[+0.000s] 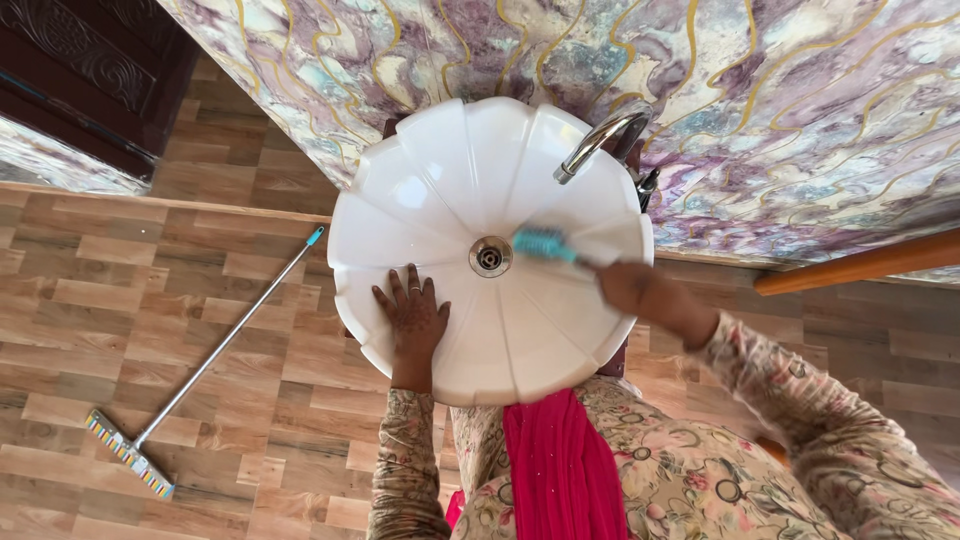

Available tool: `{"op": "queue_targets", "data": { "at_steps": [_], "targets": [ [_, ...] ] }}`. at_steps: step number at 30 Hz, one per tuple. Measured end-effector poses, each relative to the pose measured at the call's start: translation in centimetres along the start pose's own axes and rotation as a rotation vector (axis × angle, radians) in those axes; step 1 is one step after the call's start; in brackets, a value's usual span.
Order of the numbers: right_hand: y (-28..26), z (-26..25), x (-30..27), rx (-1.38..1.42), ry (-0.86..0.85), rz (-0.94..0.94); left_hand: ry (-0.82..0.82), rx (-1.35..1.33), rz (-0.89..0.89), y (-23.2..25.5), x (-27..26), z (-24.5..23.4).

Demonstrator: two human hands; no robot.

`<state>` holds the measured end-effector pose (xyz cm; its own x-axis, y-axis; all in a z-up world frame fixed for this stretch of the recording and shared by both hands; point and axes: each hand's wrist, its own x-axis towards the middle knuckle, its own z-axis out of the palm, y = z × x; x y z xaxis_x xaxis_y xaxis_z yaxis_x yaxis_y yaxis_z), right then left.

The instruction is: The person cleans the interior and drain of a white flower-shaped sink using a blue scrub brush.

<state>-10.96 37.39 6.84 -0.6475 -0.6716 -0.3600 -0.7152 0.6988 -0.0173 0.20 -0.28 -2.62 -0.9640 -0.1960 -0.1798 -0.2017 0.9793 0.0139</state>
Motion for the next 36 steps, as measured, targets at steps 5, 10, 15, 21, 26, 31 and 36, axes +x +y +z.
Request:
{"op": "queue_targets", "data": {
  "at_steps": [5,10,15,21,26,31,36],
  "targets": [
    [-5.5,-1.5,-1.4,0.383,-0.092,-0.112,0.059,-0.156,0.263,3.7,-1.4,1.2],
    [-6.4,-3.8,-1.5,0.848,-0.436,-0.131,0.205,-0.394,0.554,13.1,-4.9,-4.0],
    [-4.6,-3.7,-3.4,1.162,-0.396,-0.037,0.178,-0.669,0.410,16.2,-6.5,-5.0],
    [-5.1,-10.3,-7.7,1.255,0.306,-0.531,-0.012,-0.996,0.308,15.4,-6.1,-5.6],
    [-9.2,-11.4,-7.2,1.192,0.393,-0.841,0.215,-1.189,0.561,15.9,-6.5,-7.4],
    [-10.0,-9.9,-5.4,1.040,0.499,-0.733,0.465,-0.969,0.568,15.7,-9.7,-10.8],
    [-11.5,-12.5,-6.0,0.700,0.668,-0.846,0.331,-1.204,0.498,16.2,-11.2,-7.6]
  ]
}}
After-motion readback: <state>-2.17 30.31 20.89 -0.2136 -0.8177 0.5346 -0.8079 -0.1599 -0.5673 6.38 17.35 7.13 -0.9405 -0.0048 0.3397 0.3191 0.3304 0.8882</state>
